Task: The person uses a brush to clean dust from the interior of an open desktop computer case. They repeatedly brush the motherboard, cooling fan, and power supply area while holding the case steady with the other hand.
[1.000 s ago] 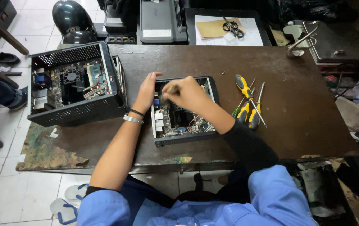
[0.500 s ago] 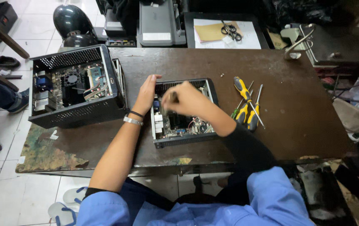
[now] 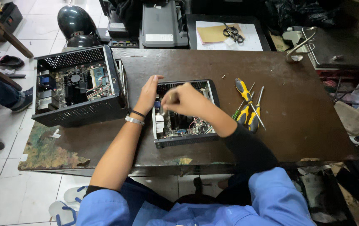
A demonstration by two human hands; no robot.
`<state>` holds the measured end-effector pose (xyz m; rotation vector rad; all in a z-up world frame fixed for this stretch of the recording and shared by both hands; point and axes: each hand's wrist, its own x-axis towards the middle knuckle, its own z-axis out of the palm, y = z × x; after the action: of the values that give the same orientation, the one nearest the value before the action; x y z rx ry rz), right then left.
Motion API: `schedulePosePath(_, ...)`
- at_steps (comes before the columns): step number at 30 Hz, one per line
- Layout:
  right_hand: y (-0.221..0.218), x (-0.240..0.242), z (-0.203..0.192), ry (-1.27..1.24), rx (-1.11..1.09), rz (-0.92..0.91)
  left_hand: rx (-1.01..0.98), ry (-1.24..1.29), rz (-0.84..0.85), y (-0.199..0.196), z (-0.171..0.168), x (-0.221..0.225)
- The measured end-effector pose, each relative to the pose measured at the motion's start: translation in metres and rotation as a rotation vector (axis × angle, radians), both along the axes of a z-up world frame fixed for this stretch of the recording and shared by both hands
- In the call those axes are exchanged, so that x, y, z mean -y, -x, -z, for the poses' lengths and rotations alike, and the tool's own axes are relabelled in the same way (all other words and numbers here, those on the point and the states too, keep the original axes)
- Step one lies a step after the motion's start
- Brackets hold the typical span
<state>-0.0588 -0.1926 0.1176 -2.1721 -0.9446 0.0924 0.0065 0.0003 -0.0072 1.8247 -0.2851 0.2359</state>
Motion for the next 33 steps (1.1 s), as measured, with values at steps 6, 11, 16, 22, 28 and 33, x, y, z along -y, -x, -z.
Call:
schedulePosePath(6,0.0,0.013,-0.026,0.012,-0.379,-0.223,0.011,0.011,0.006,0.004,-0.003,0.0)
schedulePosePath(11,-0.031,0.006,0.021,-0.069,0.087,0.143,-0.005,0.013,0.002,0.002,0.002,-0.001)
schedulePosePath(16,0.022,0.006,-0.021,-0.02,0.038,0.001,0.017,0.009,0.001,-0.005,0.005,-0.001)
schedulePosePath(22,0.007,0.003,-0.033,0.25,-0.116,-0.06,-0.013,0.011,0.006,-0.006,0.005,-0.001)
schedulePosePath(28,-0.018,-0.005,0.0,0.389,0.291,0.091,-0.021,-0.01,0.006,-0.003,0.0,0.0)
schedulePosePath(33,0.058,-0.003,-0.048,0.254,-0.141,-0.211,-0.023,-0.024,0.004,0.003,-0.008,0.002)
